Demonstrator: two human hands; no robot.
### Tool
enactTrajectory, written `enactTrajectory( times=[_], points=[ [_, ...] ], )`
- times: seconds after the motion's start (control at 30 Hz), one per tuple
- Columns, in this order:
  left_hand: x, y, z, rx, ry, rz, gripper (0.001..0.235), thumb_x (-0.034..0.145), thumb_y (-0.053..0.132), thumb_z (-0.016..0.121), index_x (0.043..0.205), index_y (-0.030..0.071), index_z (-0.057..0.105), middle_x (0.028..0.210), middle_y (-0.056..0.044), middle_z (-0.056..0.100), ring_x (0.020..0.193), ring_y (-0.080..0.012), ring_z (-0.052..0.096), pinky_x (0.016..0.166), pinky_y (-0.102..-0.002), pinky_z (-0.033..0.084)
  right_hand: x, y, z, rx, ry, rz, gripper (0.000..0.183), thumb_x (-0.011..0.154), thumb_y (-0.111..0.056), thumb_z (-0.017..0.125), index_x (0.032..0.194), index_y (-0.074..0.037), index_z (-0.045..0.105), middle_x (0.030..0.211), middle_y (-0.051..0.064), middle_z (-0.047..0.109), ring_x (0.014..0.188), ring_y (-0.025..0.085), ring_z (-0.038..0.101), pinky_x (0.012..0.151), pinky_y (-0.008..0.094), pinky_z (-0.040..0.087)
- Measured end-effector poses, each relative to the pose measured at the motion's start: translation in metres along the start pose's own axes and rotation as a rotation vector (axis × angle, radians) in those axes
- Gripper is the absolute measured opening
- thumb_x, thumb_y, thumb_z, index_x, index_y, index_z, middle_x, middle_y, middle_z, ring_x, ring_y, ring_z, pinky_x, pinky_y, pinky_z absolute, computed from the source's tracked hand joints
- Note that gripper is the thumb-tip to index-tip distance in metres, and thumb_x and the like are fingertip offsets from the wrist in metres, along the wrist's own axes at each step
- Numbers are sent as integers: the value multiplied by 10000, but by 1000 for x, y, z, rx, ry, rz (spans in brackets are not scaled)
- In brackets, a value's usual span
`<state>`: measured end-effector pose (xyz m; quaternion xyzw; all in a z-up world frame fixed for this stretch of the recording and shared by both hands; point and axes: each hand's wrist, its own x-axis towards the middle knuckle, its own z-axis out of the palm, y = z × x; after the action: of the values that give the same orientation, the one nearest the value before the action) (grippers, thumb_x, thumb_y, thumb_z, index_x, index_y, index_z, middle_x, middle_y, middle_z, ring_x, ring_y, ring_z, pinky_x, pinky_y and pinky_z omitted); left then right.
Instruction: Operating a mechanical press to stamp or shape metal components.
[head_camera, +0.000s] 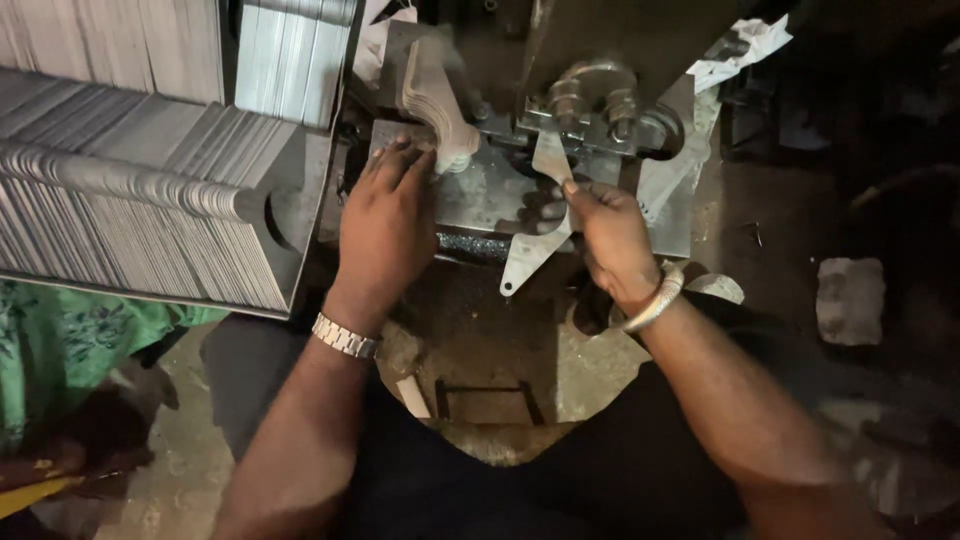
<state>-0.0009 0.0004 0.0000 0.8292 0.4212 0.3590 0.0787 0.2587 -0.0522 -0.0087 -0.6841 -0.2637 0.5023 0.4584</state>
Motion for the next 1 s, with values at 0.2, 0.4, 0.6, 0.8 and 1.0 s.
enactTrajectory(
  times=[0.2,0.4,0.6,0.8,1.0],
  points=[
    [2,4,-4,-31,-15,2,364,908,4,638,1266,-59,658,1272,-246,646,1292,-430,586,1151,-492,439,-2,-8,-1,96,-29,-22,256,1027,-277,652,858,-87,683,625,-56,547,405,65,387,345,277,250],
    [1,3,-2,-5,-22,10,342,936,-3,630,1270,-72,658,1276,-254,647,1309,-425,575,1167,-486,429,5,2,-9,70,-27,32,183,1005,-245,665,932,-80,694,673,-67,546,512,65,395,432,253,284],
    [2,5,-5,-35,-41,-17,336,935,1,630,1260,-78,657,1284,-257,647,1319,-418,565,1175,-491,423,1,35,-13,16,-109,-35,174,995,-197,670,1015,-32,724,800,-23,669,686,74,548,614,235,484],
    [1,5,-3,-31,-30,-24,378,893,-19,625,1267,-63,664,1296,-262,642,1274,-426,579,1118,-489,450,-13,36,-23,-107,-93,-89,215,1012,-223,646,1008,-30,740,790,-38,679,639,50,521,565,234,434],
    [4,7,0,-60,-9,-30,317,941,16,649,1249,-56,664,1261,-241,655,1245,-417,604,1083,-479,483,-3,24,-18,-204,-55,-36,230,1045,-249,650,1044,-45,755,779,-13,660,544,78,449,476,275,330]
  ],
)
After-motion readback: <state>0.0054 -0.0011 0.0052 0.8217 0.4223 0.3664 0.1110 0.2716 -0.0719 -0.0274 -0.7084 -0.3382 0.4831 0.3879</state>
